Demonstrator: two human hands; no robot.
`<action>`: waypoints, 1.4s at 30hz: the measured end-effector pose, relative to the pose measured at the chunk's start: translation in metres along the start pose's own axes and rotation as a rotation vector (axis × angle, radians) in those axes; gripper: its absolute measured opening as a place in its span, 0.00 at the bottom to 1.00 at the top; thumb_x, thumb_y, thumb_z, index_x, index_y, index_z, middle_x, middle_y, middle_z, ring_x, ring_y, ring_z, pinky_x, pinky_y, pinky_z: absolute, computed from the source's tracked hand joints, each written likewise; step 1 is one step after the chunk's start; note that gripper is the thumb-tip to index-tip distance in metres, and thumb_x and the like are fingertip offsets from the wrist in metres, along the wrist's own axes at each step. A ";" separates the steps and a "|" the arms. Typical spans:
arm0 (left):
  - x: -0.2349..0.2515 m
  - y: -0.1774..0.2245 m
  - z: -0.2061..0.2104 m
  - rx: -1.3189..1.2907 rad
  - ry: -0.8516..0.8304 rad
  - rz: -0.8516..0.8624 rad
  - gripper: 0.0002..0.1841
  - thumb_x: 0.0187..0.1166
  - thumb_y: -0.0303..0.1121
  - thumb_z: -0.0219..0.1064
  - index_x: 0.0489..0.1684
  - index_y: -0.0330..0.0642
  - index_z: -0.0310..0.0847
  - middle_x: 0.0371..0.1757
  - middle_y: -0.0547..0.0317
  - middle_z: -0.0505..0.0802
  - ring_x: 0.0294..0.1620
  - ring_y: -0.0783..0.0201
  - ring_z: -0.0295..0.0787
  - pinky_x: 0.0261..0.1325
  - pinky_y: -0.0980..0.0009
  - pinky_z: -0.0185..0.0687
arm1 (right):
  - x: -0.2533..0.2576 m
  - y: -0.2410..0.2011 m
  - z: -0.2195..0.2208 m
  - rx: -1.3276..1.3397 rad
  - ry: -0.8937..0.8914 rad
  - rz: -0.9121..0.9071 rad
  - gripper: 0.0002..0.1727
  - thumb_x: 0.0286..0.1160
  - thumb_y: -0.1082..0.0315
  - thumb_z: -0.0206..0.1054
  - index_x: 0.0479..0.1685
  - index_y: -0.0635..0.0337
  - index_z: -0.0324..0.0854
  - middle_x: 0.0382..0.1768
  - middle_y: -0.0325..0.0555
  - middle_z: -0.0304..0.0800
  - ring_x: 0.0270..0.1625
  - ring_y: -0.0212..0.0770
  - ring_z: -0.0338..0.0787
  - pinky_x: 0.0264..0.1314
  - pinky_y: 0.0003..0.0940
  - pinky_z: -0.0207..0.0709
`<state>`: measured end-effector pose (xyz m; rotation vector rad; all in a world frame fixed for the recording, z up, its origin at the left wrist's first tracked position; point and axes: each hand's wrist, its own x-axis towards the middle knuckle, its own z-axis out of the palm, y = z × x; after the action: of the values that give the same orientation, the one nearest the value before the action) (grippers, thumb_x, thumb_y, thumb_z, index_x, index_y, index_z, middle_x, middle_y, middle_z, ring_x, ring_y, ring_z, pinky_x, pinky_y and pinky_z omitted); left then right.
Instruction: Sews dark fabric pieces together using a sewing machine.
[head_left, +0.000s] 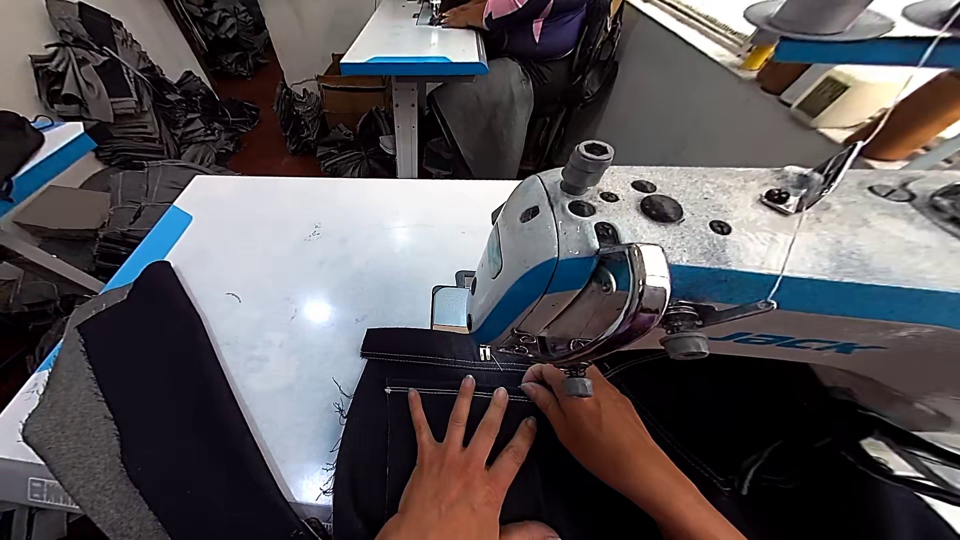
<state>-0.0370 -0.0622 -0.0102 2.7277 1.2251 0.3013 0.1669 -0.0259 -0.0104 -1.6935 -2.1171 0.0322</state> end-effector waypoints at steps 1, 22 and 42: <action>0.000 -0.001 -0.001 -0.006 -0.007 0.006 0.49 0.70 0.82 0.43 0.91 0.66 0.62 0.92 0.53 0.67 0.91 0.28 0.51 0.69 0.08 0.35 | 0.000 0.000 0.000 0.004 0.002 0.000 0.10 0.76 0.63 0.65 0.36 0.59 0.89 0.35 0.50 0.89 0.42 0.53 0.92 0.38 0.48 0.86; -0.001 -0.001 0.004 0.065 0.060 0.041 0.50 0.68 0.83 0.42 0.89 0.65 0.66 0.90 0.50 0.71 0.89 0.28 0.57 0.68 0.08 0.40 | 0.000 0.009 -0.002 0.069 0.039 -0.040 0.14 0.74 0.55 0.65 0.32 0.54 0.89 0.32 0.42 0.86 0.37 0.45 0.90 0.31 0.42 0.83; -0.001 -0.001 0.006 0.080 0.082 0.033 0.50 0.67 0.83 0.44 0.88 0.64 0.67 0.89 0.49 0.71 0.89 0.28 0.59 0.68 0.08 0.42 | -0.079 -0.021 -0.008 0.060 0.109 -0.048 0.18 0.89 0.62 0.56 0.63 0.59 0.87 0.68 0.50 0.90 0.76 0.52 0.85 0.78 0.41 0.77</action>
<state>-0.0371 -0.0625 -0.0161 2.8325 1.2391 0.3796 0.1629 -0.1067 -0.0220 -1.5732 -2.0552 -0.0098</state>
